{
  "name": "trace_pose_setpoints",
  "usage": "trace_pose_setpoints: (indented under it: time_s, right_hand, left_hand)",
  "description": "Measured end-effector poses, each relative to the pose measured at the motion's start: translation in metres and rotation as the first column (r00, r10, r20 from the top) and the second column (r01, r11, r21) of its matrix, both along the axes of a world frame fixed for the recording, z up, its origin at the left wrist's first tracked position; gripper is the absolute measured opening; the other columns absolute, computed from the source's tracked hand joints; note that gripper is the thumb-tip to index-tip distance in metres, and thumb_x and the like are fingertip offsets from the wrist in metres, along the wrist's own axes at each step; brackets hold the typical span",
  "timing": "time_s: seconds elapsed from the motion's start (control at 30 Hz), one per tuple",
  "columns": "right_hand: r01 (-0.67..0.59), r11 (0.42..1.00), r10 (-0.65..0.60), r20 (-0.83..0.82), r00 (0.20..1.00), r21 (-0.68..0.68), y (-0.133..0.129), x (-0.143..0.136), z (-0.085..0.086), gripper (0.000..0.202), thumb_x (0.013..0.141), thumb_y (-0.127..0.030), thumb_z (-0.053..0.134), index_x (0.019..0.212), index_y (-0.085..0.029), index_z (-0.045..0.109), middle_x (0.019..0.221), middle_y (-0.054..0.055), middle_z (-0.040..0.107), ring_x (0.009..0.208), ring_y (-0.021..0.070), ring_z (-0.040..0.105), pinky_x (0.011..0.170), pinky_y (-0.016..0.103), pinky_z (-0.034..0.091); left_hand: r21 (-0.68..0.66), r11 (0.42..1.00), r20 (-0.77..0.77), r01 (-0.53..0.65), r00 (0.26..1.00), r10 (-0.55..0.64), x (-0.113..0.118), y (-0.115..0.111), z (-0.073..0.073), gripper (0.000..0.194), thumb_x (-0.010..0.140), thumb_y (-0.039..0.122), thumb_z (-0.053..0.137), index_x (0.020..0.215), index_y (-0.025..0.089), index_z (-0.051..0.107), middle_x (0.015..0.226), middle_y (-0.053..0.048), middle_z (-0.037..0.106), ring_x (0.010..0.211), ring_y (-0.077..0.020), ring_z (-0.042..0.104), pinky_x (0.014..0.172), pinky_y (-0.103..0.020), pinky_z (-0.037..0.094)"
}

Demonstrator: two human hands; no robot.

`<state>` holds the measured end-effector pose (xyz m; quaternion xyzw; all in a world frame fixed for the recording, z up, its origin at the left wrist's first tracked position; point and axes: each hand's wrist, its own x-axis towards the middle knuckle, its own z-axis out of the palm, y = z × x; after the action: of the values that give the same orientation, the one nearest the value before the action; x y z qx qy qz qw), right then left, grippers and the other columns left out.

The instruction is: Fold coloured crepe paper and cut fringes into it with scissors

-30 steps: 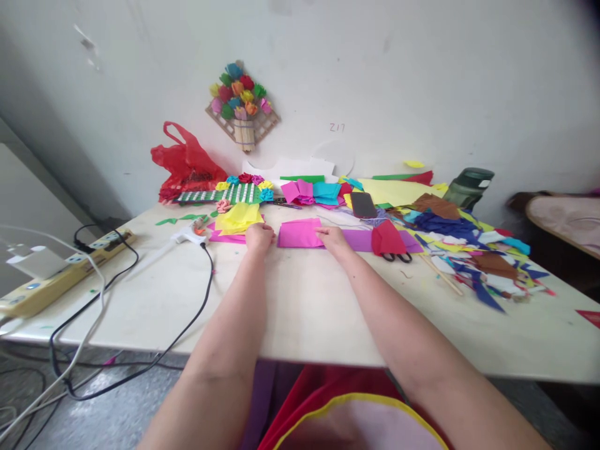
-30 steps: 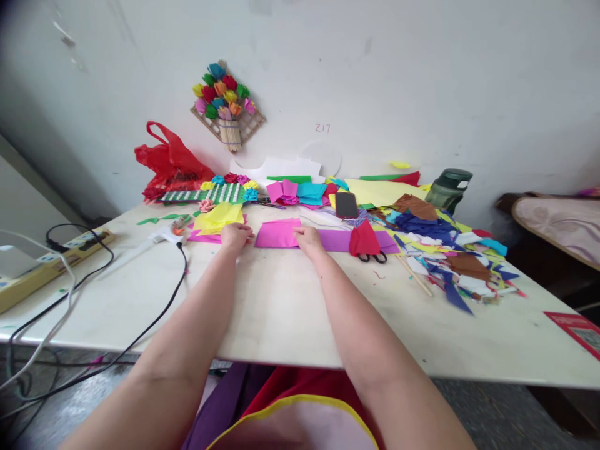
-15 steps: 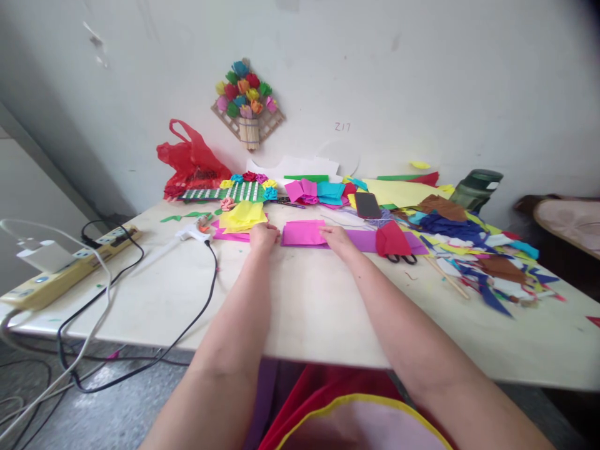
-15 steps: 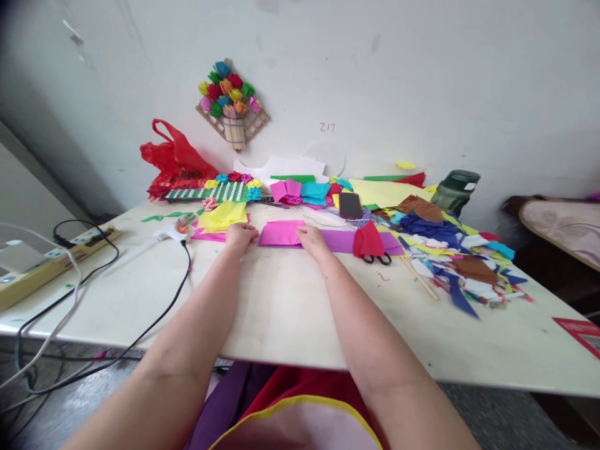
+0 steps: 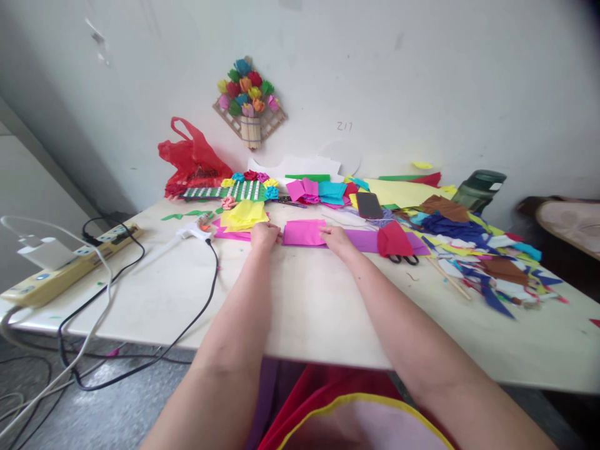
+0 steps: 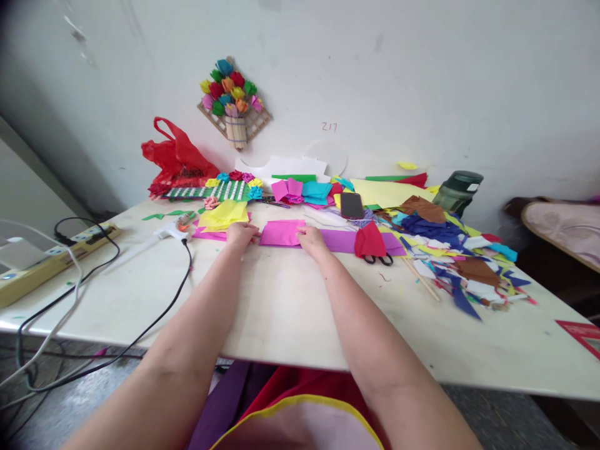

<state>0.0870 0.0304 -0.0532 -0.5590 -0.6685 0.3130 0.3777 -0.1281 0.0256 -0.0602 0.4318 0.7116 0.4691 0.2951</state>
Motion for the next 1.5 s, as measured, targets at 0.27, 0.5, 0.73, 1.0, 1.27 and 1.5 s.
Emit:
trace_pose_setpoints:
  time_s: [0.27,0.5,0.73,1.0,1.27,1.5]
  right_hand:
    - [0.003,1.000,-0.004,0.025,1.000,0.019,-0.003,-0.003,0.001,0.026,0.066,-0.013,0.055,0.086,-0.018,0.070,0.100,0.004,0.067,0.105,0.0227,0.056,0.094,0.034,0.037]
    - [-0.003,0.999,-0.003,0.133,0.991,0.041,-0.005,-0.004,0.002,0.029,0.071,-0.015,0.052,0.094,-0.018,0.069,0.105,0.004,0.065,0.106,0.0208,0.055,0.093,0.031,0.038]
    - [-0.013,0.999,-0.001,0.312,0.950,0.044,-0.012,-0.008,0.008,0.036,0.078,-0.020,0.046,0.110,-0.014,0.062,0.119,0.007,0.058,0.110,0.0176,0.052,0.094,0.025,0.036]
    - [-0.013,0.998,-0.014,0.390,0.921,0.066,-0.013,-0.009,0.007,0.039,0.079,-0.021,0.046,0.115,-0.013,0.059,0.121,0.008,0.056,0.110,0.0189,0.053,0.093,0.025,0.037]
    - [-0.004,0.996,-0.037,0.443,0.896,0.091,-0.012,-0.011,0.006,0.037,0.079,-0.020,0.046,0.113,-0.016,0.060,0.121,0.006,0.056,0.108,0.0183,0.053,0.091,0.024,0.038]
    - [-0.021,0.992,-0.040,0.478,0.878,0.123,-0.014,-0.012,0.007,0.037,0.079,-0.020,0.046,0.113,-0.013,0.060,0.117,0.008,0.058,0.104,0.0199,0.055,0.088,0.025,0.040]
  left_hand:
    - [-0.003,1.000,0.046,0.000,0.999,0.000,0.000,-0.001,0.002,0.005,0.058,0.016,0.062,0.063,0.015,0.063,0.060,-0.008,0.066,0.052,-0.0174,0.062,0.049,-0.025,0.044]
    - [-0.028,1.000,0.049,0.002,0.999,-0.001,0.003,-0.006,0.007,0.003,0.061,0.014,0.062,0.064,0.013,0.062,0.062,-0.008,0.067,0.054,-0.0155,0.062,0.050,-0.022,0.046]
    - [-0.051,0.998,-0.016,0.021,1.000,-0.022,0.000,-0.004,0.004,0.008,0.065,0.018,0.061,0.072,0.014,0.063,0.069,-0.006,0.068,0.058,-0.0122,0.063,0.053,-0.018,0.047]
    - [-0.057,0.998,-0.028,0.017,0.999,-0.019,-0.001,-0.003,0.003,0.013,0.063,0.019,0.063,0.075,0.014,0.064,0.070,-0.007,0.068,0.059,-0.0135,0.063,0.050,-0.019,0.046]
    - [-0.057,0.998,-0.063,0.023,0.998,-0.027,-0.002,-0.003,0.002,0.018,0.062,0.023,0.063,0.077,0.014,0.065,0.068,-0.007,0.068,0.059,-0.0146,0.063,0.050,-0.020,0.046]
    - [-0.049,0.998,-0.081,0.025,0.996,-0.029,-0.002,-0.002,0.001,0.019,0.060,0.025,0.066,0.077,0.015,0.065,0.066,-0.005,0.067,0.059,-0.0145,0.063,0.050,-0.020,0.046]
